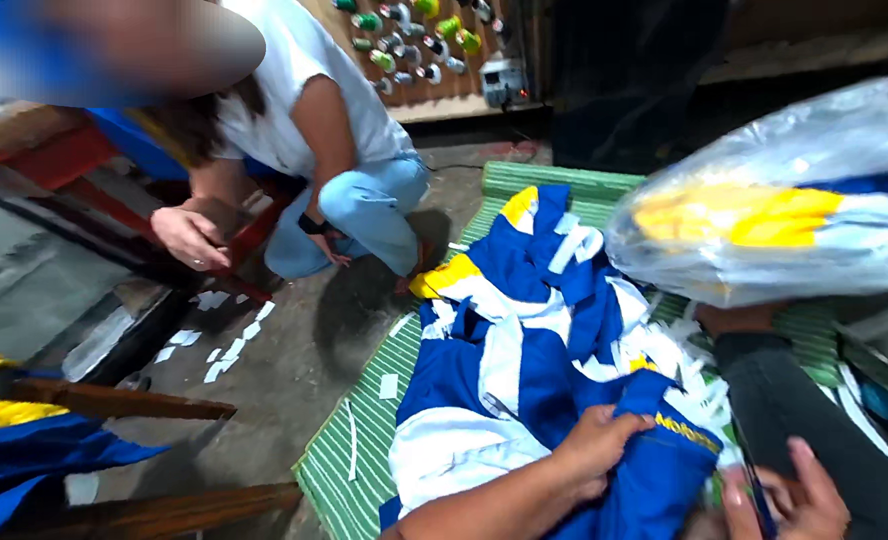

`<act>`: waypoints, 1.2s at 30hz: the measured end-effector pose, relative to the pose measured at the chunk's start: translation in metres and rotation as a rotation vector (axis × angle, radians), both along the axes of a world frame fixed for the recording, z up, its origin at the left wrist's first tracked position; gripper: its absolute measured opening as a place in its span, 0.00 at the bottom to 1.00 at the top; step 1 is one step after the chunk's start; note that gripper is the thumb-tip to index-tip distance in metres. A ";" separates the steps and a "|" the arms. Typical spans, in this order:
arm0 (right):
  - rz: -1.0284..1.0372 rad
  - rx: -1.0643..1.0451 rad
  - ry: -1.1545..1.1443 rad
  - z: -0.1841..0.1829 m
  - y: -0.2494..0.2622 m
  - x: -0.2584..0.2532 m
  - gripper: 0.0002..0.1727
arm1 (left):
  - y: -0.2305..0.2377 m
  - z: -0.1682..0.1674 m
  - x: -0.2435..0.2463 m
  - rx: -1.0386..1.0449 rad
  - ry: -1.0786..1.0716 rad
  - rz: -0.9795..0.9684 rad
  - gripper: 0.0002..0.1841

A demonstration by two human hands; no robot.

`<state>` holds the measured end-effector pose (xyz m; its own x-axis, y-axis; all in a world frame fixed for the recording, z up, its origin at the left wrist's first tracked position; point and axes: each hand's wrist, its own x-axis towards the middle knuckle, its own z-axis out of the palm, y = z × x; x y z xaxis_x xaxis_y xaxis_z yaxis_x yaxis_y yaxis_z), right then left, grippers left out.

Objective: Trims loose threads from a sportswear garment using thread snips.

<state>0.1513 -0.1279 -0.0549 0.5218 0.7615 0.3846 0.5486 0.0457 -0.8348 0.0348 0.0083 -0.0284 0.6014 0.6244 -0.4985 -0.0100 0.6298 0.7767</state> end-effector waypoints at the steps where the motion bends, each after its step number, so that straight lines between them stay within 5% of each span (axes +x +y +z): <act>1: -0.016 0.017 -0.011 0.000 0.001 0.002 0.38 | -0.001 0.004 0.000 -0.004 0.007 0.003 0.08; 14: 0.019 0.110 0.437 0.008 0.011 -0.015 0.20 | -0.003 0.009 -0.009 -0.109 -0.140 0.047 0.12; 19: -0.031 0.054 0.316 0.004 0.015 -0.019 0.20 | 0.000 0.003 -0.015 -0.134 -0.259 0.018 0.10; 36: -0.072 0.023 0.084 -0.002 0.019 -0.025 0.21 | -0.001 0.009 -0.011 -0.155 -0.129 0.058 0.09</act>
<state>0.1268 -0.1091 -0.0574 0.6062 0.7121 0.3543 0.4794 0.0282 -0.8771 0.0239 0.0071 -0.0189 0.6315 0.5820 -0.5123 -0.1431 0.7369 0.6607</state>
